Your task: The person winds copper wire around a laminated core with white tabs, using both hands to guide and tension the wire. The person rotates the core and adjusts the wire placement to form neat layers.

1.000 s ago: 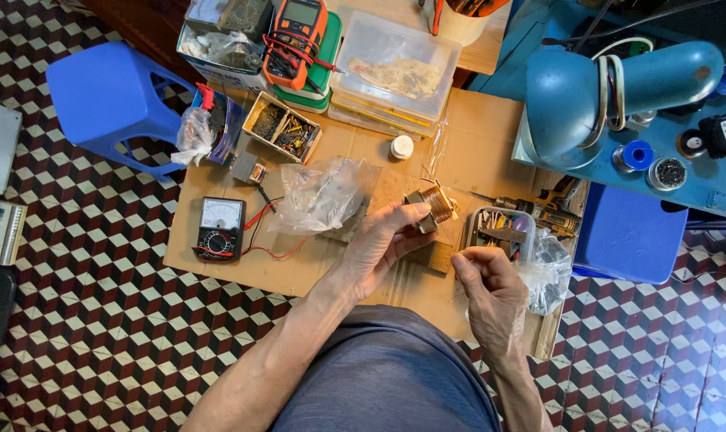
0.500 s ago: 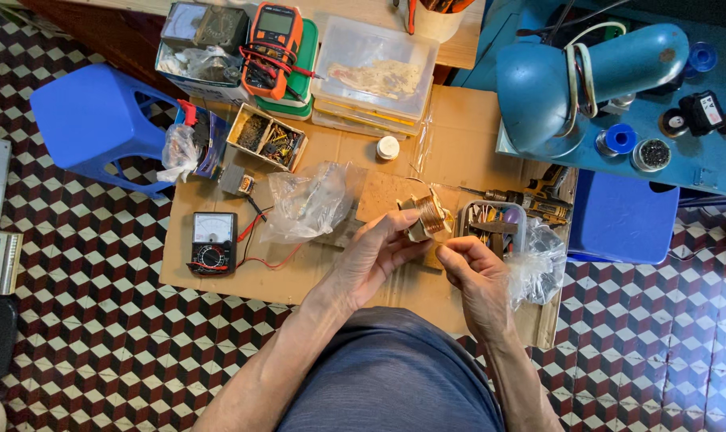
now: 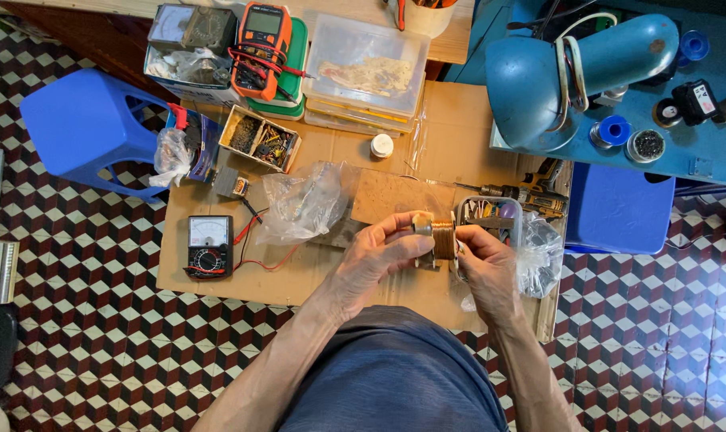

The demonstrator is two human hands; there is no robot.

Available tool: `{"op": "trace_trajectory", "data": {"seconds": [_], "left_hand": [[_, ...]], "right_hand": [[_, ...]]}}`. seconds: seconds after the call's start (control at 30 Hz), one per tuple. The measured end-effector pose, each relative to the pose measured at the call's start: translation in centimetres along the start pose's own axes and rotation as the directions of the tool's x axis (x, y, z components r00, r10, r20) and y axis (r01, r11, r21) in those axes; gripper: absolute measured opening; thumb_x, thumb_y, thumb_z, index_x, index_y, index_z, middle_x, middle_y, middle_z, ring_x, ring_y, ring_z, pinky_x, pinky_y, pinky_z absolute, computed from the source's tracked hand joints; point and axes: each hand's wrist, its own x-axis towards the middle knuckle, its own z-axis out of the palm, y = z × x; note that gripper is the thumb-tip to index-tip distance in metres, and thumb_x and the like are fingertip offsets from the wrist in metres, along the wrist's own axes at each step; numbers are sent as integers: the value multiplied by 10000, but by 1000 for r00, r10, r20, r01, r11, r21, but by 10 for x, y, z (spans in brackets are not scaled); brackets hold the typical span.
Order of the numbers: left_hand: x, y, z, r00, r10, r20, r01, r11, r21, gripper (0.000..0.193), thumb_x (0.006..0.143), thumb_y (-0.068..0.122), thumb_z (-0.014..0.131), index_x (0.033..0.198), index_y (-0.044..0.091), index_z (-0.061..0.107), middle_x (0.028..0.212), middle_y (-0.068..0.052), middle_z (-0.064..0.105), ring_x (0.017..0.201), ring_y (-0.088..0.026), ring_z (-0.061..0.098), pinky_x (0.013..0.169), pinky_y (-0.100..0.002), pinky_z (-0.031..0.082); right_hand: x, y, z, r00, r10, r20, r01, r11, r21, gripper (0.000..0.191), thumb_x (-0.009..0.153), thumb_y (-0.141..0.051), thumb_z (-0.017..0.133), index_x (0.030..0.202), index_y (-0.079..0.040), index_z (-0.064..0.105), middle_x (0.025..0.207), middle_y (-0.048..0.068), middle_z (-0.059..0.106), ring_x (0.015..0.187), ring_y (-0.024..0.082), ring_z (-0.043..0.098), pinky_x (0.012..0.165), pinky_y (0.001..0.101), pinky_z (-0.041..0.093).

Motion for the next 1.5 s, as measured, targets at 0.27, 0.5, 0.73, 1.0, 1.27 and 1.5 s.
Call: {"op": "trace_trajectory", "data": {"seconds": [0.27, 0.5, 0.73, 1.0, 1.27, 1.5], "left_hand": [[-12, -4, 3, 1000, -10, 5, 9, 980, 198, 644, 776, 305, 818, 1359, 85, 654, 1105, -11, 657, 1033, -81, 618, 951, -260, 497], [-6, -10, -6, 998, 35, -50, -20, 962, 272, 645, 765, 331, 830, 1345, 102, 663, 1190, -32, 663, 1143, -109, 585, 999, -268, 484], [1, -15, -7, 998, 31, -63, -19, 985, 173, 706, 767, 305, 844, 1380, 44, 611, 1216, -54, 658, 1139, -111, 614, 1016, -270, 496], [9, -9, -2, 992, 90, -88, -72, 978, 194, 739, 776, 257, 835, 1412, -2, 564, 1145, -58, 696, 1052, -99, 657, 933, -253, 551], [17, -10, 2, 987, 83, -139, -69, 992, 102, 731, 799, 306, 811, 1418, 10, 559, 1178, -64, 712, 1036, -91, 656, 911, -256, 529], [9, 2, 6, 990, 58, -128, -61, 998, -24, 711, 803, 332, 805, 1397, 25, 562, 1155, -37, 717, 991, -85, 666, 915, -261, 530]], "right_hand": [[30, -70, -10, 963, -243, 113, 265, 791, -551, 135, 950, -171, 734, 990, -42, 750, 816, -1, 643, 728, 73, 569, 631, 250, 476], [15, -106, 14, 851, -439, 288, 509, 554, -659, 128, 937, -134, 737, 961, -9, 721, 800, 30, 584, 701, 123, 553, 622, 283, 477], [-8, -119, 22, 779, -510, 365, 584, 379, -717, 108, 920, -103, 741, 951, -4, 712, 811, 54, 613, 745, 175, 589, 656, 318, 494], [-35, -112, 30, 775, -544, 322, 561, 357, -747, 102, 894, -67, 747, 970, -7, 718, 825, 63, 641, 755, 170, 617, 660, 313, 526], [-61, -82, 31, 866, -480, 140, 427, 565, -705, 75, 893, -68, 734, 950, -19, 731, 794, 46, 639, 701, 144, 590, 589, 295, 499], [-56, -43, 26, 959, -278, 50, 257, 786, -562, 111, 909, -106, 717, 950, -8, 750, 769, 32, 628, 665, 116, 559, 569, 260, 454]]}}
